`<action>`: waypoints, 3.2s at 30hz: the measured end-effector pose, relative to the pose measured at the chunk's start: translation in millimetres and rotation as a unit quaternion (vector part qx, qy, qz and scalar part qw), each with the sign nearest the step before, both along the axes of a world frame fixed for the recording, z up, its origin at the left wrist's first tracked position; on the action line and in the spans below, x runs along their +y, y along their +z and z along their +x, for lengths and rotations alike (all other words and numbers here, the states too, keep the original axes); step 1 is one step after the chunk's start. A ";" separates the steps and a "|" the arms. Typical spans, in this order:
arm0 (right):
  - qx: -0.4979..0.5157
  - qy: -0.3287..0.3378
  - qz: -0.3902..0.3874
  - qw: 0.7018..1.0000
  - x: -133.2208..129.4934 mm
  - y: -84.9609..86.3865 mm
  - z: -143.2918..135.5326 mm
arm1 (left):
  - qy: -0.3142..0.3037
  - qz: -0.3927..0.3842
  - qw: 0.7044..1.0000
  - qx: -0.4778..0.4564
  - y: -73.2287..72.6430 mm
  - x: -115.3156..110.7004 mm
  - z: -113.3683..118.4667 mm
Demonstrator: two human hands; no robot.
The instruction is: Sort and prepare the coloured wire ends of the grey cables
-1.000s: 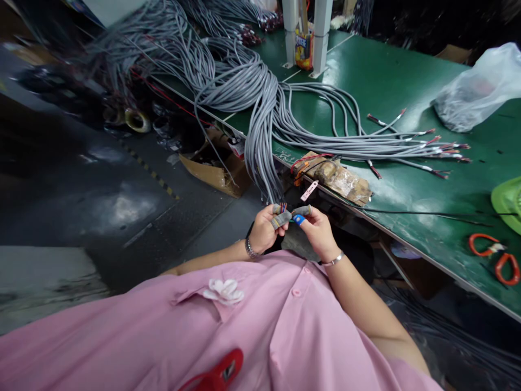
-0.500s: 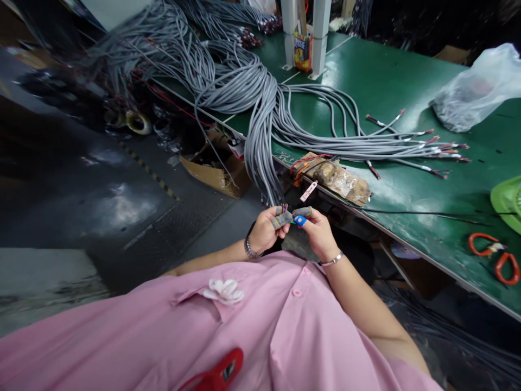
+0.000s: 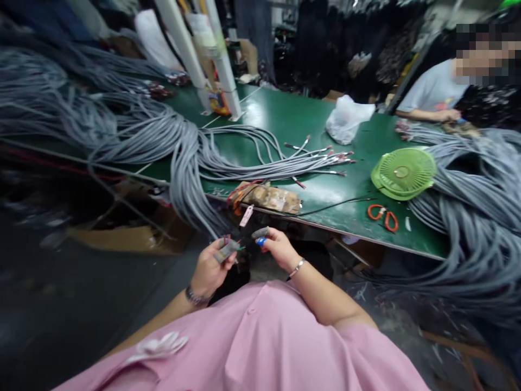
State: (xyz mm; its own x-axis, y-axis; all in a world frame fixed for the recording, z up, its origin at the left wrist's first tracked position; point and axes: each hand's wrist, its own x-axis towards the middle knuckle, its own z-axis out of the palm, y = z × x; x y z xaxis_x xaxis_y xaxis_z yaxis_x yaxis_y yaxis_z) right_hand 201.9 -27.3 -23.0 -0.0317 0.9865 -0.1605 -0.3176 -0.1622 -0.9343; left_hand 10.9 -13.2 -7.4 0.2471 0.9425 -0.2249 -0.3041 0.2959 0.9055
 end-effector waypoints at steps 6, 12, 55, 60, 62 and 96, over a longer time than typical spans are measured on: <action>-0.053 -0.020 0.028 0.998 -16.9 18.1 33.5 | -0.017 -0.011 1.000 0.001 1.3 0.8 2.9; -0.197 -0.139 0.063 0.968 -32.6 38.0 86.0 | -0.028 -0.025 0.999 -0.001 1.7 3.8 -0.2; -0.630 0.159 0.239 0.721 0.3 -17.2 13.3 | 0.051 -0.038 0.997 -0.051 7.1 -0.6 -57.4; -0.641 0.085 0.017 0.763 66.6 -59.6 -12.2 | 0.074 -0.011 0.995 -0.064 3.0 -4.3 -64.8; -0.586 0.051 -0.038 0.808 86.3 -69.4 -18.4 | 0.074 0.006 0.995 -0.064 0.7 -5.9 -68.1; -0.020 0.097 0.003 0.995 21.7 17.3 -75.5 | -0.006 0.006 0.997 0.080 1.0 -4.5 -51.9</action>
